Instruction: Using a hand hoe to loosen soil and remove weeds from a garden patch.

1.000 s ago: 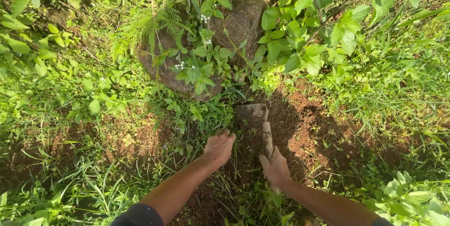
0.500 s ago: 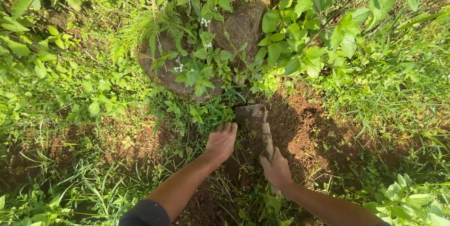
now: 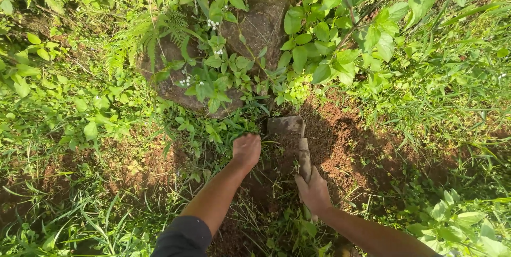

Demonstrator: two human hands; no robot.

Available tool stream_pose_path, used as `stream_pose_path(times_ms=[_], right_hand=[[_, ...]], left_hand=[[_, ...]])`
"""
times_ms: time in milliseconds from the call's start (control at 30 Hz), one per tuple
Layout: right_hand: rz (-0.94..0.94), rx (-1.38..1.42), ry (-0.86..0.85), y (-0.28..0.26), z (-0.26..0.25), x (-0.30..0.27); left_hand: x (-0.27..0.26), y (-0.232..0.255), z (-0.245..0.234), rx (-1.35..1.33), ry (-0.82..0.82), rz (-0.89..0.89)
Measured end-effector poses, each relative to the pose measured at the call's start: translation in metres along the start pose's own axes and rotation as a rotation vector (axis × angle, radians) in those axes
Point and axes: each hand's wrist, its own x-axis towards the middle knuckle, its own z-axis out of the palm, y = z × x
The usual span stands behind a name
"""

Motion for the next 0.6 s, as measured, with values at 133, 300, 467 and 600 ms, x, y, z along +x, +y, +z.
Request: stream_pose_path(times_ms=[133, 300, 467, 600], right_hand=[[0.020, 0.028, 0.008, -0.002, -0.008, -0.004], [-0.007, -0.034, 0.012, 0.014, -0.016, 0.004], [0.003, 0.000, 0.044, 0.007, -0.022, -0.003], [0.043, 0.027, 0.049, 0.010, -0.024, -0.004]], left_hand=[[-0.012, -0.009, 0.012, 0.078, 0.030, 0.136], [-0.046, -0.003, -0.007, 0.379, -0.049, 0.247], [-0.037, 0.010, 0.006, 0.364, 0.121, 0.423], [-0.029, 0.030, -0.006, 0.424, -0.018, 0.388]])
